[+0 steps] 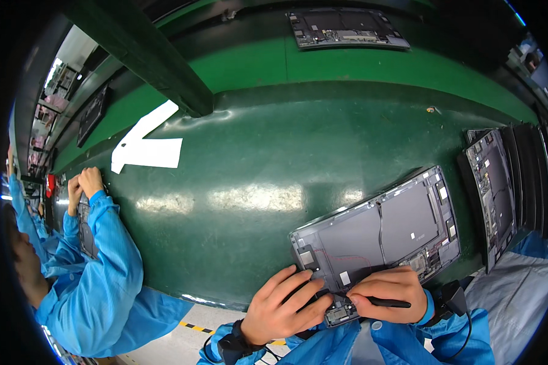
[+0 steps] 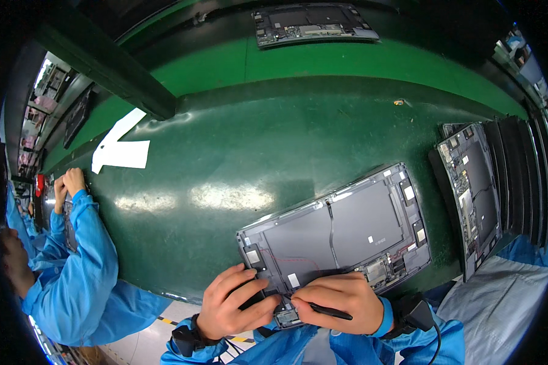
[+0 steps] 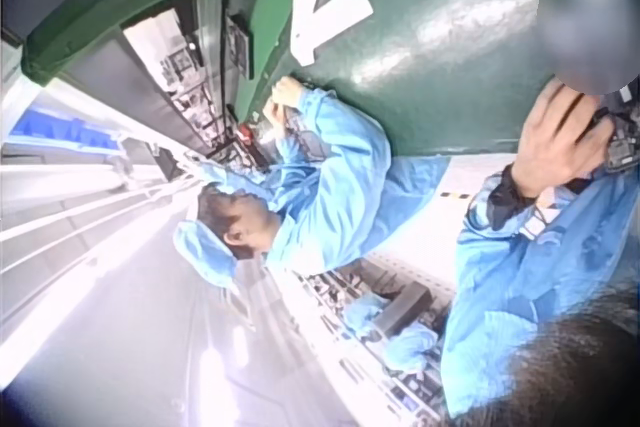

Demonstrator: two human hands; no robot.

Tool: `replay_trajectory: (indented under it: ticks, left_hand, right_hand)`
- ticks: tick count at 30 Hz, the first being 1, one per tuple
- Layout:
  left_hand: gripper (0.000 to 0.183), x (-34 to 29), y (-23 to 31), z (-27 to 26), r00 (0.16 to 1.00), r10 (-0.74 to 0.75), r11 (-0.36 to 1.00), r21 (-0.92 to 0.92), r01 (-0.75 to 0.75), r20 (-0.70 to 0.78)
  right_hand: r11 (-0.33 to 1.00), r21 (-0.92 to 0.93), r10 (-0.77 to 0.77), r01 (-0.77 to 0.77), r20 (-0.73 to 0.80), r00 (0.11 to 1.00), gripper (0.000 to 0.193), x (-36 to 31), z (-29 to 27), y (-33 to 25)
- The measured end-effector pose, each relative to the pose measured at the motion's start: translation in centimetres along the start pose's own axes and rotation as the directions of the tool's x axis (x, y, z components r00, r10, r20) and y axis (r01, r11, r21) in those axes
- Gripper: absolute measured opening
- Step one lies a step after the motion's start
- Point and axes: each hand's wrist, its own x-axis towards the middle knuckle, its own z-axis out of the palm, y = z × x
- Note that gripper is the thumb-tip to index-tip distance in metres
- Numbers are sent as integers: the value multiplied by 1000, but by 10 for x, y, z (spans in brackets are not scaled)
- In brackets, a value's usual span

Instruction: Assembling internal components and cables of tablets on a production line.

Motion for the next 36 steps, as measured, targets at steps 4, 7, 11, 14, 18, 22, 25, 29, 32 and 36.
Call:
replay_trajectory:
  ticks: [4,7,11,14,18,22,25,29,32,36]
  left_hand:
    - [22,3,-6,-2,998,53,999,13,-53,34]
    - [24,3,-6,-2,997,70,997,31,-71,39]
    - [23,7,-8,-1,999,43,998,-47,-42,27]
    - [22,5,-8,0,1000,-1,993,-117,4,20]
    - [25,-12,0,6,995,-91,980,-180,82,-45]
    - [27,-19,1,6,990,-126,971,-213,110,-64]
    - [28,-18,0,6,988,-136,966,-230,115,-77]
    - [30,-16,1,7,987,-146,969,-211,129,-69]
    - [32,-13,4,7,990,-139,976,-172,131,-34]
    - [31,-13,5,8,993,-116,989,-96,116,2]
  right_hand:
    - [997,-79,-22,23,12,1000,14,-1,2,-2]
    - [995,-88,-51,52,16,999,14,-1,4,0]
    - [987,-125,-91,96,49,995,15,-2,2,0]
    - [988,-104,-108,116,78,991,16,1,-1,3]
    - [999,13,-53,52,105,993,18,3,-7,3]
    - [997,74,-32,26,90,995,23,2,-9,5]
    - [993,115,29,-40,92,995,24,3,-11,2]
    - [996,54,77,-78,22,997,21,-2,-15,1]
    - [988,36,149,-149,2,989,19,-4,-17,2]
    - [993,49,108,-108,3,994,19,-4,-18,4]
